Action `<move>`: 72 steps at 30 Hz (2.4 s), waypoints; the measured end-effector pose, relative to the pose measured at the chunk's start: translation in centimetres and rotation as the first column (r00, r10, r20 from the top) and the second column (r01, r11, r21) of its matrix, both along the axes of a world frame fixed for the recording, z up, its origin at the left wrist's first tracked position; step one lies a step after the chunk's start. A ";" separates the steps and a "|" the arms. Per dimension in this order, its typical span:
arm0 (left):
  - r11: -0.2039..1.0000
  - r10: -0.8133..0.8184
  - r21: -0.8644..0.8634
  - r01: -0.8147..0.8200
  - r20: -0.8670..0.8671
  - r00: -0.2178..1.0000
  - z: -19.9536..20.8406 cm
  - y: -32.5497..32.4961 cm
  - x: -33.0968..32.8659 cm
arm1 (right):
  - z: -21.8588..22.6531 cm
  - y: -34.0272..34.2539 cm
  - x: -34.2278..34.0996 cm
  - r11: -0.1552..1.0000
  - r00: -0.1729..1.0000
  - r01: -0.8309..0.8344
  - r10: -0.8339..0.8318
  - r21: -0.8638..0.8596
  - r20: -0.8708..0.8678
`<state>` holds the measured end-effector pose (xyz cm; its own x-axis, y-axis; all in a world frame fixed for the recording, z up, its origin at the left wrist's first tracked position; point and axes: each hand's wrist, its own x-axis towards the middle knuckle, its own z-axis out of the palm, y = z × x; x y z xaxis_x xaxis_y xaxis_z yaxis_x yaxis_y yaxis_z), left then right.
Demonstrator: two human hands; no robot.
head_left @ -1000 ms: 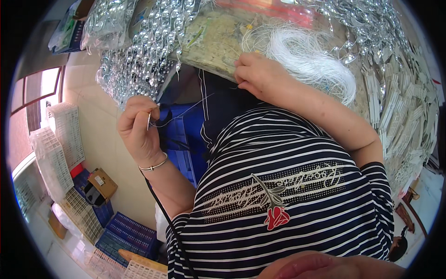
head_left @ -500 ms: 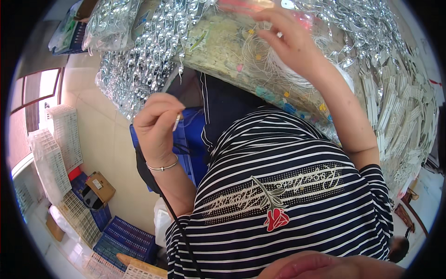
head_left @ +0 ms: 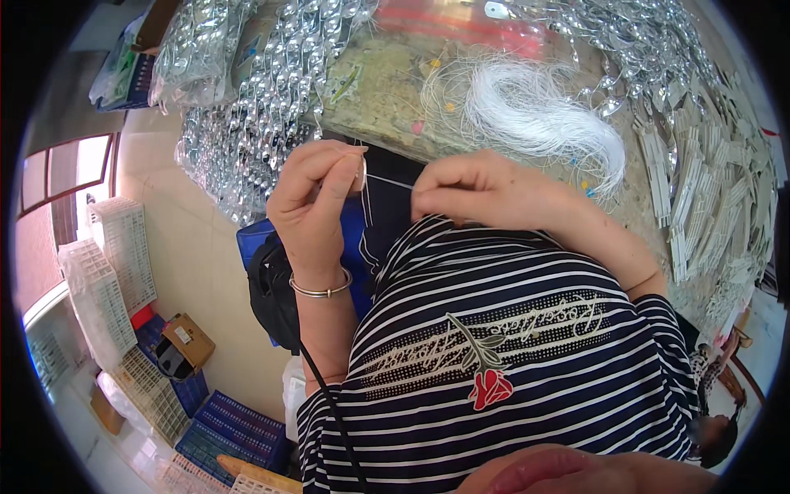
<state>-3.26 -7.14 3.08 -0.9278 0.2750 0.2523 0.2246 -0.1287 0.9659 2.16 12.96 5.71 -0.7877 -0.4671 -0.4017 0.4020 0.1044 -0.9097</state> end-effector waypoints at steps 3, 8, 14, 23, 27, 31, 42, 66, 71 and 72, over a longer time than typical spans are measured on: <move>0.997 0.051 -0.053 -0.050 0.016 0.999 -0.4 -0.3 0.1 | -1.5 2.0 0.6 0.989 0.935 0.149 -0.143 -0.008 -0.325; 0.992 0.062 -0.116 -0.053 0.075 0.995 -1.5 -0.4 0.5 | -1.8 6.8 0.6 0.945 0.855 0.328 -0.294 0.006 -0.427; 0.990 0.028 -0.144 -0.005 0.156 0.987 -1.7 1.5 1.2 | -0.8 10.9 -0.3 0.860 0.687 0.508 -0.432 -0.038 -0.584; 0.937 0.030 -0.348 -0.014 0.041 0.999 -0.8 4.0 0.8 | 0.5 11.9 -1.4 0.814 0.572 0.542 -0.539 -0.209 -0.618; 0.952 -0.062 -0.304 0.042 -0.057 0.996 0.3 5.6 0.4 | 1.5 11.0 -0.7 0.867 0.604 0.473 -0.450 -0.159 -0.657; 0.979 -0.113 -0.178 0.101 -0.061 0.992 1.8 8.3 0.1 | 1.6 9.5 -0.3 0.916 0.567 0.401 -0.255 -0.008 -0.783; 0.968 -0.248 0.058 0.243 0.315 0.916 2.1 10.5 2.1 | 1.6 8.7 0.0 0.868 0.494 0.495 -0.235 0.048 -0.837; 0.979 -0.190 -0.004 0.203 0.336 0.922 2.0 9.4 3.0 | 1.1 9.5 -0.2 0.836 0.643 0.489 -0.538 -0.248 -0.545; 0.976 -0.202 -0.013 0.219 0.343 0.917 2.5 10.1 2.5 | 1.2 9.2 -0.1 0.851 0.636 0.476 -0.507 -0.221 -0.582; 0.975 -0.205 -0.010 0.223 0.345 0.916 2.7 10.4 2.3 | 1.1 9.1 -0.2 0.850 0.636 0.479 -0.508 -0.218 -0.582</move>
